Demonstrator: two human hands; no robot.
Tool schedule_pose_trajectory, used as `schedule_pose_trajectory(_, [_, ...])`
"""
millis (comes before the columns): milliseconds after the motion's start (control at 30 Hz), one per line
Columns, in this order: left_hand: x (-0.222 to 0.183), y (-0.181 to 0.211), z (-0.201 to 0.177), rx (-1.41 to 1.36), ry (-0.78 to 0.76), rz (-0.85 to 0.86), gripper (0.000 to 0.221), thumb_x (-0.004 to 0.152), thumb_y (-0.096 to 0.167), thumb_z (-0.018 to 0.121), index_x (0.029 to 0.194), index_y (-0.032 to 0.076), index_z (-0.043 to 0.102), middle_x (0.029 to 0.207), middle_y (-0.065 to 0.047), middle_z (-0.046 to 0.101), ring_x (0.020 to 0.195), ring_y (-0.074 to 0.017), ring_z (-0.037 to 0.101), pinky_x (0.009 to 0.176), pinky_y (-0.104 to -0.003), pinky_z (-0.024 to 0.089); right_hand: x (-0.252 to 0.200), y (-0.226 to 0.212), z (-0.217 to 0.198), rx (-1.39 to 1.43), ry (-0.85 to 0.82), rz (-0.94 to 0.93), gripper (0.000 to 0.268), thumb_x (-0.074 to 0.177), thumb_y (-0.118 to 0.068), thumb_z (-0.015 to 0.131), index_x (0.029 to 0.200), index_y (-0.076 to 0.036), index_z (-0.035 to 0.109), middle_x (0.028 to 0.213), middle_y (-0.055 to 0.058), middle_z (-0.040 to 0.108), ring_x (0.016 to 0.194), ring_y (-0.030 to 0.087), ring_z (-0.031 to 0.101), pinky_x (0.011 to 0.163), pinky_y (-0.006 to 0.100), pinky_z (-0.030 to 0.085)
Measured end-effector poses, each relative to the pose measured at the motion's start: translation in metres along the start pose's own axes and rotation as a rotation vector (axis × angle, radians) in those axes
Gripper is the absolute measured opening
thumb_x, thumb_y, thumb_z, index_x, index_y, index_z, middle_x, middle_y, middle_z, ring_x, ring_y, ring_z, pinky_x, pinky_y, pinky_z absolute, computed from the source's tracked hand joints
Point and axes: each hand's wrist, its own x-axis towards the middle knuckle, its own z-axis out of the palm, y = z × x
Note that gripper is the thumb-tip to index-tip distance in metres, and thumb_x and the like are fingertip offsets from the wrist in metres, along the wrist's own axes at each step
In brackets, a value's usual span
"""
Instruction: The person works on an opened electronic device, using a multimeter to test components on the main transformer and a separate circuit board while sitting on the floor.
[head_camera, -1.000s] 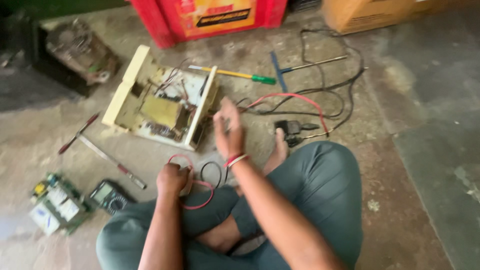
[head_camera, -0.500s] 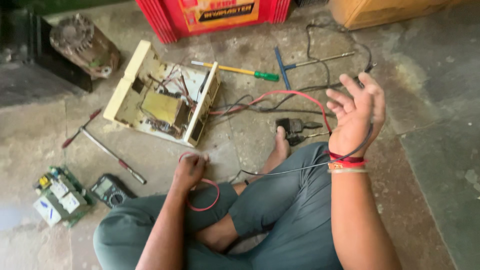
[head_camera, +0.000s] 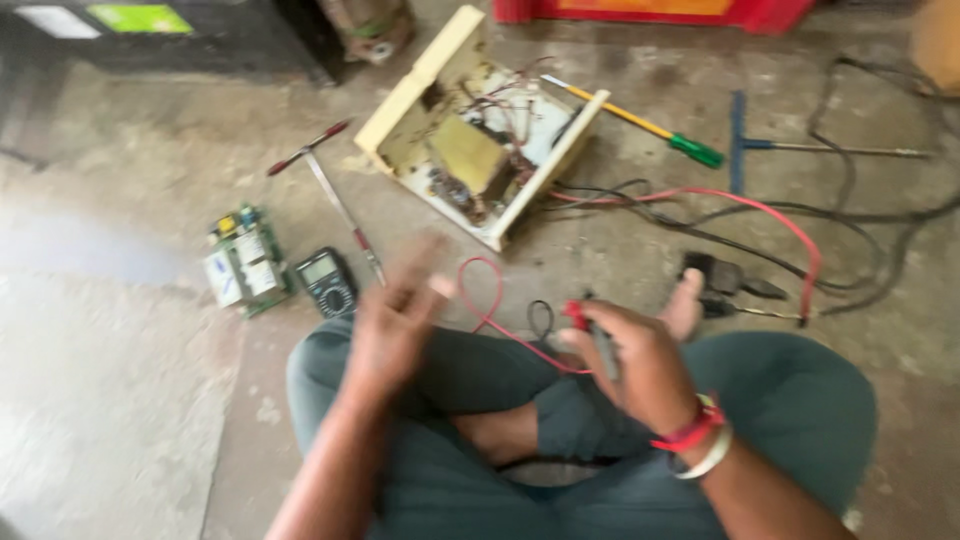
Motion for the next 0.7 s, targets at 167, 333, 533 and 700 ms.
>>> schedule_pose_trajectory(167, [0.092, -0.104, -0.198, 1.090, 0.714, -0.147, 0.115, 0.076, 0.063, 0.089, 0.151, -0.009, 0.038, 0.147, -0.041, 0.040, 0.134, -0.0582, 0.041, 0.103, -0.062, 0.036, 0.012, -0.008, -0.006, -0.069, 0.003, -0.025, 0.024, 0.087, -0.015, 0.076, 0.107, -0.002, 0.072, 0.088, 0.012, 0.076, 0.075, 0.025, 0.074, 0.081, 0.033, 0.050])
schedule_pose_trajectory(333, [0.100, -0.172, -0.258, 0.916, 0.576, -0.602, 0.136, 0.063, 0.082, 0.083, 0.151, -0.009, 0.034, 0.153, -0.035, 0.037, 0.140, -0.0475, 0.043, 0.108, -0.053, 0.041, 0.023, -0.013, 0.003, -0.181, -0.036, 0.016, 0.026, 0.086, -0.017, 0.077, 0.108, -0.004, 0.073, 0.079, 0.009, 0.075, 0.064, 0.023, 0.069, 0.079, 0.036, 0.047])
schedule_pose_trajectory(533, [0.115, -0.165, -0.256, 0.921, 0.619, -0.758, 0.123, 0.057, 0.080, 0.085, 0.136, -0.009, 0.056, 0.136, -0.028, 0.060, 0.121, -0.0408, 0.063, 0.098, -0.047, 0.053, 0.021, -0.009, -0.007, -0.202, -0.117, -0.068, 0.020, 0.087, -0.017, 0.075, 0.101, -0.004, 0.072, 0.079, 0.010, 0.075, 0.066, 0.022, 0.070, 0.069, 0.037, 0.048])
schedule_pose_trajectory(700, [0.102, -0.136, -0.286, 0.980, 0.664, -0.709, 0.104, 0.064, 0.083, 0.083, 0.115, -0.008, 0.071, 0.116, -0.028, 0.070, 0.105, -0.0416, 0.069, 0.084, -0.051, 0.055, -0.006, 0.016, -0.089, 0.687, -1.039, 0.238, 0.026, 0.091, -0.024, 0.074, 0.101, 0.000, 0.077, 0.079, 0.009, 0.082, 0.050, 0.018, 0.070, 0.044, 0.029, 0.053])
